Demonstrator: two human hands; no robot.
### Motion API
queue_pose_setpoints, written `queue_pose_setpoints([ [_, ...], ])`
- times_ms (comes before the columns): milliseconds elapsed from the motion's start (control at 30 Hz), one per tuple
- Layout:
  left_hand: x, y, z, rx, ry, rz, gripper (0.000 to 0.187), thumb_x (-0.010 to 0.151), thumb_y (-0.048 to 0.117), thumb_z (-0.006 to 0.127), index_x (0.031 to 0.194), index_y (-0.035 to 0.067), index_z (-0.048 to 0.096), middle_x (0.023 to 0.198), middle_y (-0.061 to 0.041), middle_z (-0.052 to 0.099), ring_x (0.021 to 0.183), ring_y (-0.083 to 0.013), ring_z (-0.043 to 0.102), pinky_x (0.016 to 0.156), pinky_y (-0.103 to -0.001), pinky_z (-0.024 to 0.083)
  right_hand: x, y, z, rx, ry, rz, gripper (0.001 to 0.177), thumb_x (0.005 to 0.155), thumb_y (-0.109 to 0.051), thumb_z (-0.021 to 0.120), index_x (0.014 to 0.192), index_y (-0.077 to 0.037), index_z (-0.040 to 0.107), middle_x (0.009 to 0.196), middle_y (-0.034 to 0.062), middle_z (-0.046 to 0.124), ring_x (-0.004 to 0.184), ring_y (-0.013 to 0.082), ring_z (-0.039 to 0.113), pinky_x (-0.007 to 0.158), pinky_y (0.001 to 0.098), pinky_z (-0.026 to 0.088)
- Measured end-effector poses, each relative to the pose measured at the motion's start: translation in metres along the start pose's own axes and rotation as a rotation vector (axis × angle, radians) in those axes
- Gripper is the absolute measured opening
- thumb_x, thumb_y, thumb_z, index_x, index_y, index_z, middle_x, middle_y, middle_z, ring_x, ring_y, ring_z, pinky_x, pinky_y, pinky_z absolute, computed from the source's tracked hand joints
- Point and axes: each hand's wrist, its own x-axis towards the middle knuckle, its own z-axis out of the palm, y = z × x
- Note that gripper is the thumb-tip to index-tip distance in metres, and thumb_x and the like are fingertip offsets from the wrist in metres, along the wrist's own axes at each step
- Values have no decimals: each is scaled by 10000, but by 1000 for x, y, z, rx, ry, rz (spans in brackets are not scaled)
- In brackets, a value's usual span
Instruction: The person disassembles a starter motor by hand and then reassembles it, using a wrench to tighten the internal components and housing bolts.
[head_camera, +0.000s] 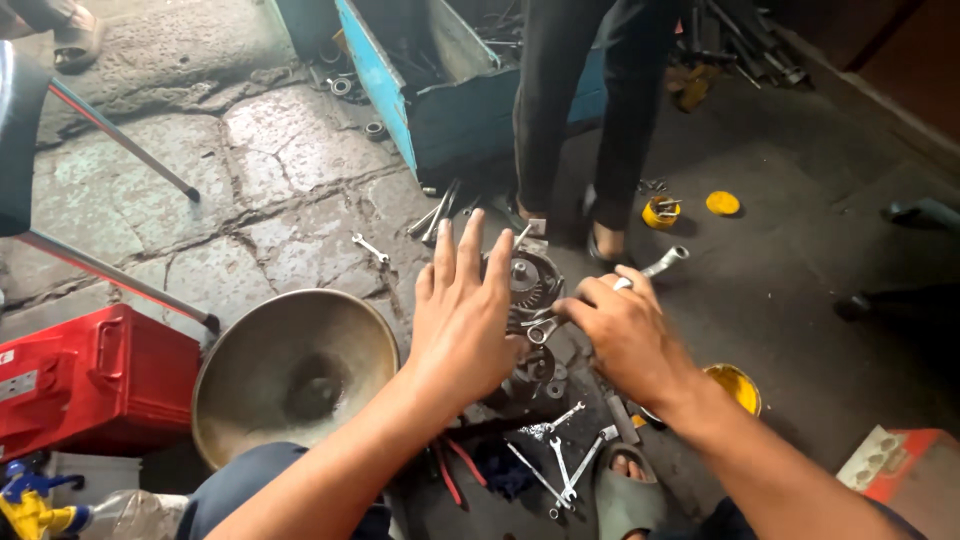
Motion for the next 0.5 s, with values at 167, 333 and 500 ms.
queue_pose_setpoints([
  [167,-16,3,3,142,276,189,688,663,118,798,1304,14,572,1434,-246,506,1318,-435,474,965,-551,467,-2,6,-2,26,44,-64,429,681,28,632,1065,-112,763,926,77,681,932,294,662,1044,502,450],
  [333,-17,-6,13,20,-30,221,194,813,197,727,920,56,648,864,-157,715,751,-391,709,650,-506,552,-3,-12,-29,245,-49,131,384,761,-16,631,1121,-80,747,914,127,681,892,362,655,798,439,516],
  [500,-12,-12,7,-25,-2,162,142,810,175,708,858,46,675,836,-181,716,790,-412,699,715,-523,546,-6,-30,-31,345,-45,265,230,870,-154,665,1068,-78,756,885,141,702,855,374,673,736,445,523],
])
